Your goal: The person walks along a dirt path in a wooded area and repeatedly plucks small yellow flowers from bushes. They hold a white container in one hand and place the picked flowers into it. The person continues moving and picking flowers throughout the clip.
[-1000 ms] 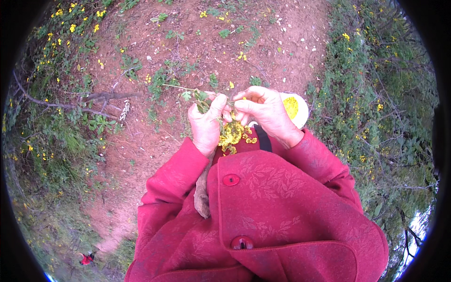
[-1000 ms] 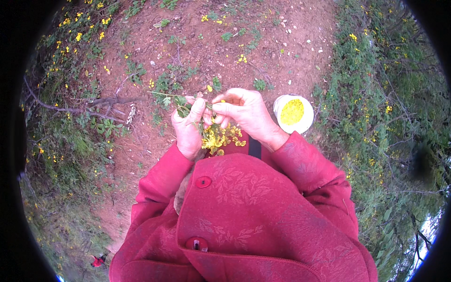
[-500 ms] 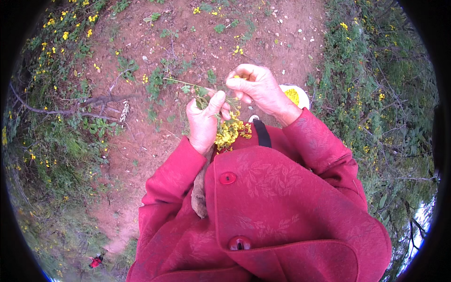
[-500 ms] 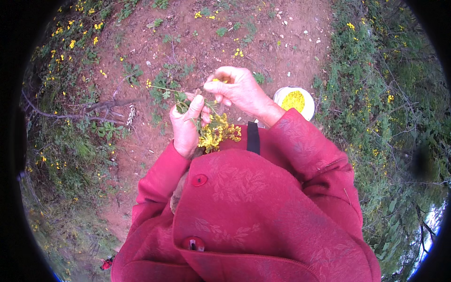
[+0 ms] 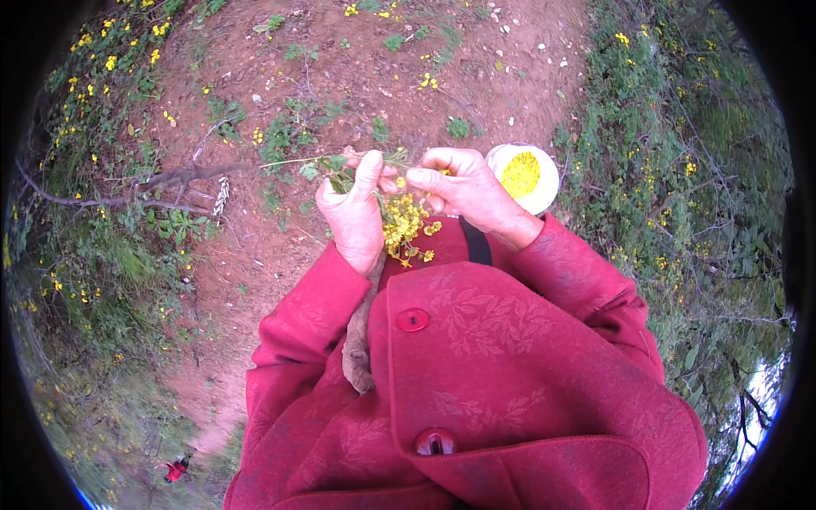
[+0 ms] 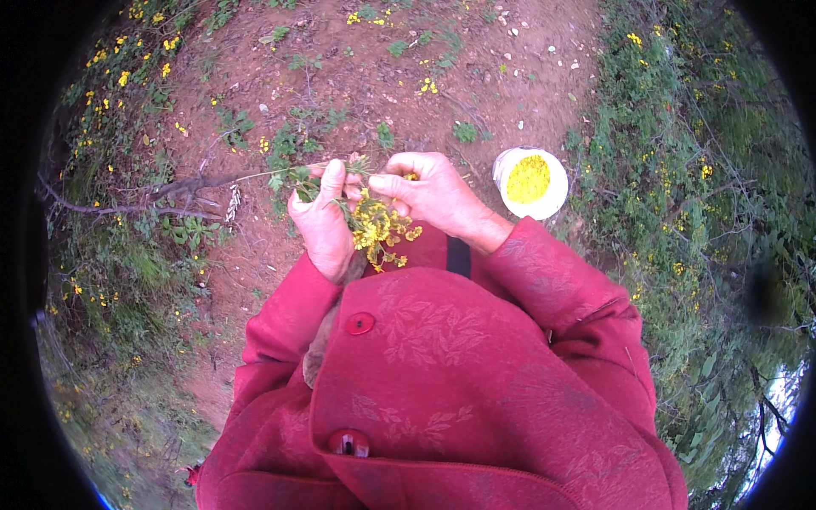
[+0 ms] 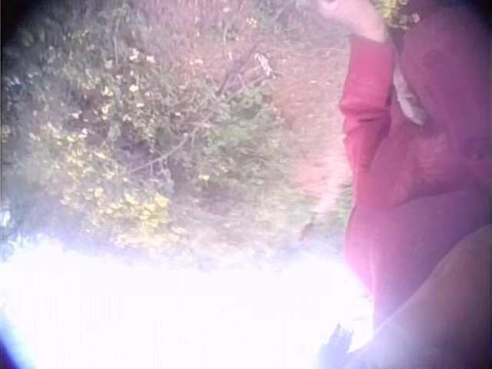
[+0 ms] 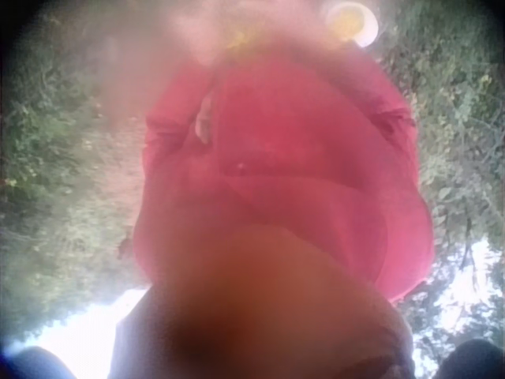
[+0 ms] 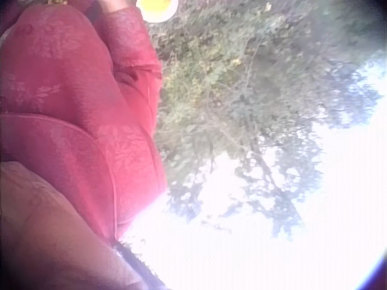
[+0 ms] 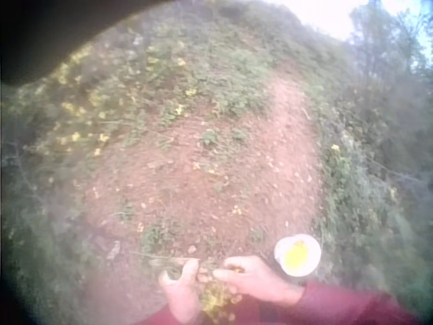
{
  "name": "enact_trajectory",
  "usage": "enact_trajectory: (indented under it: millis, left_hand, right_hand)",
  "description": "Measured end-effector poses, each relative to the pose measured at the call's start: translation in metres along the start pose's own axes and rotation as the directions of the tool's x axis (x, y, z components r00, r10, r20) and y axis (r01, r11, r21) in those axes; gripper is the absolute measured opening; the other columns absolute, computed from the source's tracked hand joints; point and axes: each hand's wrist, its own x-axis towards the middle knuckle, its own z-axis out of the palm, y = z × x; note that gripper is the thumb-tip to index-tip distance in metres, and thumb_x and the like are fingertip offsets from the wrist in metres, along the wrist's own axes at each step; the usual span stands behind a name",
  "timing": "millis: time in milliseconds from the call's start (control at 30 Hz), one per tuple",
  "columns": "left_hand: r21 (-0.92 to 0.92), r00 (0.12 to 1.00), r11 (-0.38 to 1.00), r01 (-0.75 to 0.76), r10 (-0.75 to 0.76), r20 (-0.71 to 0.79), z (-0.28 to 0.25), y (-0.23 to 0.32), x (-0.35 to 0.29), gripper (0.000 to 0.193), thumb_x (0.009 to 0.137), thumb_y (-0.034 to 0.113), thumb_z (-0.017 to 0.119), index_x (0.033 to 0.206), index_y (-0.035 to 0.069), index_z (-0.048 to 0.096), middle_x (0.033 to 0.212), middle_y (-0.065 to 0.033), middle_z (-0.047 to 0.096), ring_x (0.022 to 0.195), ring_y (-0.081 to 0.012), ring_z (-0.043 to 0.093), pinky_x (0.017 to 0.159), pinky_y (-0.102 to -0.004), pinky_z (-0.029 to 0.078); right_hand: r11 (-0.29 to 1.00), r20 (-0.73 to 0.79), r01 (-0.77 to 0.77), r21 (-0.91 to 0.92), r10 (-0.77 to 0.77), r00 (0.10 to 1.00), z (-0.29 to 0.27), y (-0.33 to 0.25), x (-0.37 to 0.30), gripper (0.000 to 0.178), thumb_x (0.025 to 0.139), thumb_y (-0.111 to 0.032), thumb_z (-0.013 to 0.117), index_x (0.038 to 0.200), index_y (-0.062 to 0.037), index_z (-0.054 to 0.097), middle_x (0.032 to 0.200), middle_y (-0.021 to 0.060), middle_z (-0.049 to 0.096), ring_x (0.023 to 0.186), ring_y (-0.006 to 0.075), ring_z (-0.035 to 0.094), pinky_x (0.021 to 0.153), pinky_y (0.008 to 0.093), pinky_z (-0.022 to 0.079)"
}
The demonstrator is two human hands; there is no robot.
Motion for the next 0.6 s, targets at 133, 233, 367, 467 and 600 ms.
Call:
enact_trajectory:
  millis: [133,233,367,467,600]
  left_hand:
    - [0.015,0.999,0.999,0.037,-0.036,-0.005,0.000,-0.001,-0.002,0.008,0.083,0.007,0.063,0.082,0.002,0.057,0.071,-0.0087,0.063,0.057,-0.0134,0.058,0.053,-0.0236,0.045]
    - [0.024,1.000,1.000,-0.017,0.017,0.004,0.006,-0.005,-0.003,0.007,0.082,0.006,0.063,0.082,0.002,0.057,0.072,-0.0086,0.063,0.057,-0.0130,0.058,0.053,-0.0237,0.045]
    - [0.090,1.000,0.996,-0.024,0.023,0.019,0.010,-0.006,-0.004,0.007,0.081,0.004,0.063,0.083,0.002,0.058,0.072,-0.0085,0.063,0.057,-0.0123,0.058,0.054,-0.0238,0.045]
    - [0.005,0.999,1.000,0.005,-0.005,0.035,0.008,-0.004,-0.004,0.006,0.081,0.004,0.063,0.083,0.002,0.058,0.073,-0.0084,0.063,0.057,-0.0116,0.057,0.053,-0.0238,0.045]
    - [0.082,0.996,0.997,0.009,-0.001,-0.089,0.006,0.000,-0.002,0.008,0.081,0.007,0.064,0.085,0.004,0.057,0.073,-0.0067,0.062,0.054,-0.0105,0.055,0.048,-0.0226,0.041]
  right_hand:
    - [0.985,-0.037,-0.066,0.156,0.073,0.997,-0.009,-0.001,-0.010,0.021,0.085,-0.024,0.061,0.081,-0.0036,0.059,0.060,-0.0039,0.051,0.050,0.0016,0.043,0.042,0.0174,0.031]
    - [0.985,-0.006,-0.082,0.154,0.084,0.996,-0.009,0.001,-0.011,0.022,0.086,-0.024,0.061,0.081,-0.0030,0.057,0.062,-0.0034,0.052,0.051,0.0021,0.044,0.042,0.0178,0.032]
    - [0.985,0.039,-0.036,0.171,0.029,0.999,-0.002,0.006,-0.005,0.017,0.085,-0.021,0.062,0.082,-0.0050,0.057,0.062,-0.0034,0.051,0.050,0.0015,0.042,0.042,0.0172,0.029]
    - [0.973,0.076,-0.081,0.218,0.066,0.995,-0.007,0.009,-0.007,0.014,0.085,-0.019,0.062,0.084,-0.0061,0.058,0.063,-0.0036,0.052,0.050,0.0010,0.042,0.042,0.0157,0.028]
    - [0.978,-0.109,-0.141,0.155,0.159,0.981,-0.059,0.015,-0.034,0.011,0.084,-0.016,0.061,0.086,-0.0051,0.060,0.065,-0.0032,0.054,0.050,0.0014,0.042,0.043,0.0156,0.031]
